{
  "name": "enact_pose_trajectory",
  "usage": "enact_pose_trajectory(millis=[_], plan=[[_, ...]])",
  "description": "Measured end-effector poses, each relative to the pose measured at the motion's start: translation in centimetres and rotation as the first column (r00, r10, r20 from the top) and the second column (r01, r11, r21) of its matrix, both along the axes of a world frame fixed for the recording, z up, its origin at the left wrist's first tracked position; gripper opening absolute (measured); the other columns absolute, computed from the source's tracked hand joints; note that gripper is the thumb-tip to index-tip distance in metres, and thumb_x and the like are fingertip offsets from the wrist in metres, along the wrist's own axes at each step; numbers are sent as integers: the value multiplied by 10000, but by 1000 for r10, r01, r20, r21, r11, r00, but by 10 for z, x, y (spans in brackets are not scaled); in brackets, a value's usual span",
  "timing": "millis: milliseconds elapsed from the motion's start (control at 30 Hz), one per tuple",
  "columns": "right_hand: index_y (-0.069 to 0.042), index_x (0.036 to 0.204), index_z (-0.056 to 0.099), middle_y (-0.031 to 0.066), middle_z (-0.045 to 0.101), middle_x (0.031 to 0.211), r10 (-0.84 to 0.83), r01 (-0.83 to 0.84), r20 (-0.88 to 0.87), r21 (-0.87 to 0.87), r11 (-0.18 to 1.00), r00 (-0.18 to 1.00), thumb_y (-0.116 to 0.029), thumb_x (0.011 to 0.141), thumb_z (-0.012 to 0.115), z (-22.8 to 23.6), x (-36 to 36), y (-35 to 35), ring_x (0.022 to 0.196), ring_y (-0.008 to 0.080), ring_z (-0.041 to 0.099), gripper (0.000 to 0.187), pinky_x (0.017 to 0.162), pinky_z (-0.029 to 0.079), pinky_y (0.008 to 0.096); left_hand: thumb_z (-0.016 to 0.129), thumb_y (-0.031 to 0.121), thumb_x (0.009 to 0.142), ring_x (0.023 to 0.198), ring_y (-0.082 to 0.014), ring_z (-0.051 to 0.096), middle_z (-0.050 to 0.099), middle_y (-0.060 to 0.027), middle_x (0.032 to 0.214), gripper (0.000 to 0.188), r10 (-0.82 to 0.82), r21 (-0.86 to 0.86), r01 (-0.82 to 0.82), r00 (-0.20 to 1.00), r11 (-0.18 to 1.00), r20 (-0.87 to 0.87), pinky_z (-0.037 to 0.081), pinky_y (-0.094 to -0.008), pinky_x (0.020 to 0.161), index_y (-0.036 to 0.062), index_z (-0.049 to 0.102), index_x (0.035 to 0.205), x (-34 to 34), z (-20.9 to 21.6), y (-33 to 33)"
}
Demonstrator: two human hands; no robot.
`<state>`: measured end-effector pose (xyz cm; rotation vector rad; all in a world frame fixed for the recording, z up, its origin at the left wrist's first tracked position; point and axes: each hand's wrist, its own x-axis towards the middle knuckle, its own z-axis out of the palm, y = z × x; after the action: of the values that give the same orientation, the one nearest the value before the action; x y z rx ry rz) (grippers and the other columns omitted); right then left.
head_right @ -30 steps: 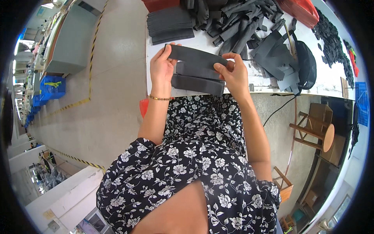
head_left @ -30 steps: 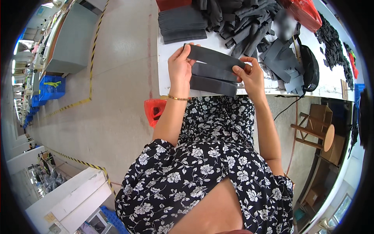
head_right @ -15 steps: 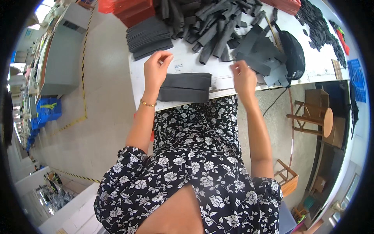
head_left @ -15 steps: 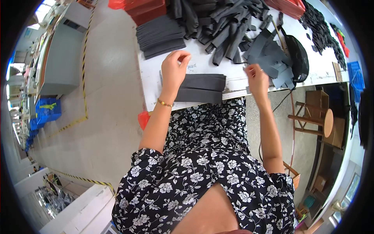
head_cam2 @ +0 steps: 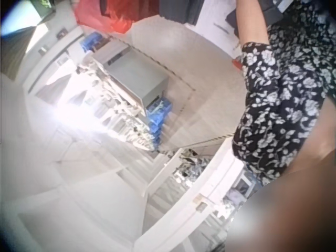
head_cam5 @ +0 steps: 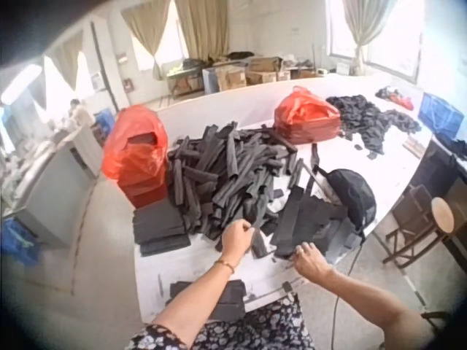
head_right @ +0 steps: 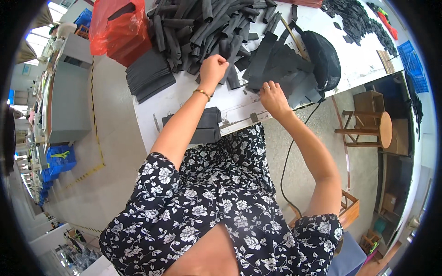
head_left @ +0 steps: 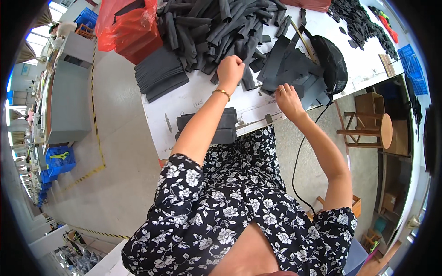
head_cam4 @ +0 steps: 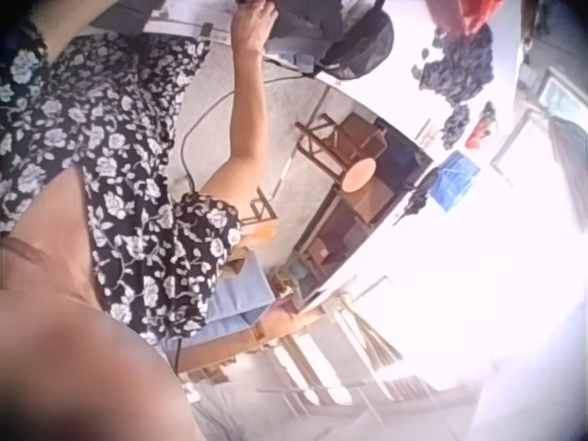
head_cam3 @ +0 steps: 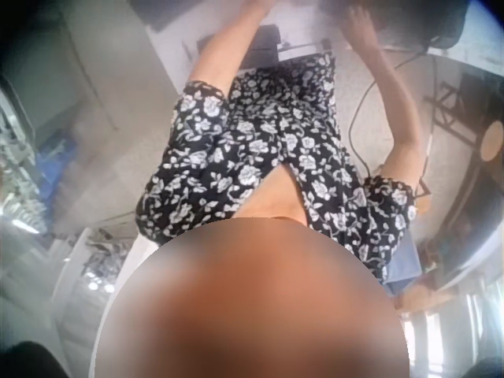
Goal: The person is manually assembling black foam or rubber grip components by fitting them together at a workbench.
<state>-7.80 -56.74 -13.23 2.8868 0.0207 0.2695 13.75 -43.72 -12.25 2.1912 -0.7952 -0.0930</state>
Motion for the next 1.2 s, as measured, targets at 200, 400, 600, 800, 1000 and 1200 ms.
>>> enact_pose_trajectory(millis=[200, 400, 600, 800, 1000, 1200], plan=[[-71, 882, 560, 95, 554, 906, -82, 17, 308, 207, 978, 948, -94, 755, 633, 31, 2, -13, 888, 258, 537, 148, 769, 431, 377, 518, 143, 967, 584, -199, 650, 654, -126, 772, 213, -254, -503, -53, 815, 863, -521, 498, -317, 536, -55, 522, 1046, -4, 27, 39], [-26, 929, 531, 177, 565, 1241, 27, -273, 475, 456, 847, 880, -95, 800, 613, 110, 49, 81, 1097, 380, 537, 168, 924, 457, 455, 465, 224, 1021, 464, -83, 464, 524, -11, 661, 184, -396, -707, -314, 654, 634, -645, 357, -222, 413, 43, 498, 1026, -67, 65, 79], [-5, 954, 536, 116, 615, 1077, 14, -200, 201, 959, 202, 979, -23, 849, 671, 128, 47, 136, 889, 206, 608, 172, 848, 486, 319, 553, 363, 972, 452, -75, 466, 540, 8, 663, 327, -521, -772, -429, 572, 469, -634, 361, -206, 399, 41, 592, 936, -77, 87, 130], [-1, 857, 603, 100, 601, 1032, -69, -233, 256, 942, 242, 964, -69, 748, 769, 142, 42, 135, 970, 207, 580, 211, 846, 447, 300, 617, 331, 932, 624, -186, 643, 650, -56, 761, 382, -588, -766, -554, 516, 326, -623, 528, -273, 536, 13, 619, 1145, -65, 96, 173], [-95, 1152, 679, 79, 605, 990, -104, -212, 291, 859, 466, 951, -77, 752, 757, 158, 26, 143, 949, 225, 541, 408, 839, 459, 313, 579, 147, 957, 984, -298, 670, 677, -173, 1040, 193, -537, -740, -603, 535, 298, -652, 580, -396, 870, -12, 622, 1058, -45, 94, 192], [-85, 1068, 713, 51, 607, 931, -45, -298, 385, 779, 552, 922, -45, 748, 739, 163, 30, 157, 875, 228, 524, 324, 751, 470, 336, 576, 139, 958, 975, -282, 671, 669, -188, 1054, 204, -501, -711, -613, 521, 343, -691, 577, -381, 874, -37, 604, 1057, -44, 95, 193]])
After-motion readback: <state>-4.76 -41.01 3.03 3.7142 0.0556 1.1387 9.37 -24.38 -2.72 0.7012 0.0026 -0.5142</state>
